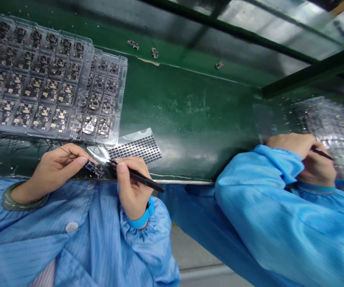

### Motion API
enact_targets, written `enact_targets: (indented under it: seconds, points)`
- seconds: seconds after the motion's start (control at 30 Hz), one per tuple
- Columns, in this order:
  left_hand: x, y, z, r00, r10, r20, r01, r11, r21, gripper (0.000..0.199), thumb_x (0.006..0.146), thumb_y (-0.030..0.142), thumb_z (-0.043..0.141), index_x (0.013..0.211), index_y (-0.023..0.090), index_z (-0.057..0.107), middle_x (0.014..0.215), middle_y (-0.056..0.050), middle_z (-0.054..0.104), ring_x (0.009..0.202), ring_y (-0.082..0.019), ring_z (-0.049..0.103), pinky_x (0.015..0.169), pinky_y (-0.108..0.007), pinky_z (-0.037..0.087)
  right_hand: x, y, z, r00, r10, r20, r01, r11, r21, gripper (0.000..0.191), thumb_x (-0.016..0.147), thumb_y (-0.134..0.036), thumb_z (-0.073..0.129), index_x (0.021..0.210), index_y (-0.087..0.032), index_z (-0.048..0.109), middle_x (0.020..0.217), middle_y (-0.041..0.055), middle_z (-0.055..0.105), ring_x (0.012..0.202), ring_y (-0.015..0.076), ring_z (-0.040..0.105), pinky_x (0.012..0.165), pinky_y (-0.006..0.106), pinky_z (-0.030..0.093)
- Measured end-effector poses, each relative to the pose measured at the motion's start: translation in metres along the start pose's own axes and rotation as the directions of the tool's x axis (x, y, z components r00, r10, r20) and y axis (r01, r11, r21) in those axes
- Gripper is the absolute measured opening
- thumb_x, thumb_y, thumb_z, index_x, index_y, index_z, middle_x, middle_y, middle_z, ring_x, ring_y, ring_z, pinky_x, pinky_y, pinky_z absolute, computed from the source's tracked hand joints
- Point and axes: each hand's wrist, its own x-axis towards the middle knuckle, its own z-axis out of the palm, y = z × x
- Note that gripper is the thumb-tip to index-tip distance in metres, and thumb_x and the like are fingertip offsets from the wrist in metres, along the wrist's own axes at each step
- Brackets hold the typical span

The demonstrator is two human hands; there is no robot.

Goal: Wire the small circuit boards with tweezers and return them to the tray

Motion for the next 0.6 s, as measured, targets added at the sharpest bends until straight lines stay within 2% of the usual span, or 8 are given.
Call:
enact_targets:
  seconds: [0.07,0.13,0.2,0.3,0.37,0.43,0.5,0.6]
  points:
    - [0.0,-0.001,0.0,1.0,0.011,-0.01,-0.01,1.0,0.018,0.013,0.088,0.028,0.057,0.086,0.017,0.062,0.083,-0.005,0.071,0.074,-0.015,0.067,0.066,-0.023,0.054,0.002,-0.001,-0.002,0.998,-0.033,-0.046,0.032,0.999,-0.008,0.023,0.094,-0.027,0.046,0.082,-0.024,0.066,0.082,0.0033,0.066,0.082,0.0195,0.062,0.077,0.039,0.051]
    - [-0.001,-0.001,0.0,1.0,0.022,-0.019,-0.022,0.999,0.028,0.012,0.089,0.028,0.057,0.086,0.017,0.061,0.083,-0.004,0.071,0.075,-0.015,0.067,0.067,-0.023,0.054,0.004,-0.003,-0.003,0.998,-0.014,-0.065,0.016,0.999,0.031,0.028,0.095,-0.027,0.042,0.083,-0.024,0.067,0.088,0.0038,0.065,0.086,0.0201,0.061,0.082,0.041,0.049]
    - [-0.001,-0.001,0.0,0.999,0.028,-0.028,-0.027,0.999,0.028,0.01,0.088,0.026,0.058,0.086,0.017,0.061,0.083,-0.004,0.07,0.075,-0.015,0.067,0.067,-0.023,0.054,0.005,-0.007,-0.003,0.998,0.035,-0.048,-0.031,0.995,0.095,0.025,0.095,-0.025,0.043,0.088,-0.026,0.067,0.096,0.0035,0.064,0.083,0.0181,0.061,0.076,0.037,0.051]
    - [-0.001,-0.001,-0.001,0.998,0.041,-0.04,-0.04,0.999,0.01,0.009,0.087,0.025,0.058,0.086,0.017,0.06,0.082,-0.004,0.07,0.074,-0.014,0.066,0.066,-0.022,0.053,0.006,-0.013,-0.002,0.992,0.059,0.113,-0.063,0.997,0.037,0.02,0.093,-0.02,0.048,0.097,-0.026,0.066,0.1,0.0033,0.065,0.078,0.0153,0.061,0.068,0.032,0.051]
    - [-0.001,0.0,-0.001,0.997,0.057,-0.043,-0.057,0.998,-0.008,0.009,0.088,0.024,0.057,0.085,0.016,0.061,0.082,-0.004,0.069,0.074,-0.014,0.065,0.065,-0.022,0.053,0.007,-0.016,0.001,0.959,0.066,0.276,-0.047,0.996,-0.073,0.015,0.089,-0.019,0.055,0.099,-0.024,0.066,0.093,0.0028,0.067,0.079,0.0151,0.062,0.07,0.03,0.051]
    - [-0.002,-0.001,-0.001,0.996,0.076,-0.048,-0.077,0.997,-0.02,0.009,0.088,0.024,0.058,0.085,0.016,0.061,0.081,-0.003,0.068,0.073,-0.013,0.065,0.065,-0.021,0.053,0.007,-0.017,0.005,0.919,0.103,0.38,-0.059,0.99,-0.126,0.012,0.086,-0.02,0.061,0.097,-0.023,0.066,0.086,0.0015,0.068,0.076,0.0146,0.063,0.069,0.029,0.051]
    - [-0.001,-0.002,-0.001,0.994,0.094,-0.061,-0.096,0.995,-0.028,0.008,0.087,0.023,0.058,0.085,0.016,0.062,0.081,-0.002,0.067,0.072,-0.012,0.064,0.065,-0.02,0.052,0.006,-0.017,0.009,0.908,0.143,0.394,-0.098,0.986,-0.133,0.008,0.085,-0.022,0.062,0.092,-0.022,0.066,0.082,0.0005,0.069,0.071,0.0135,0.063,0.066,0.028,0.051]
    - [-0.002,-0.002,-0.001,0.991,0.106,-0.087,-0.109,0.993,-0.036,0.006,0.087,0.022,0.06,0.086,0.017,0.064,0.082,-0.002,0.069,0.074,-0.012,0.065,0.068,-0.02,0.054,0.005,-0.017,0.012,0.918,0.171,0.357,-0.131,0.982,-0.135,0.006,0.086,-0.025,0.063,0.087,-0.022,0.067,0.077,-0.0005,0.069,0.065,0.0123,0.062,0.06,0.026,0.049]
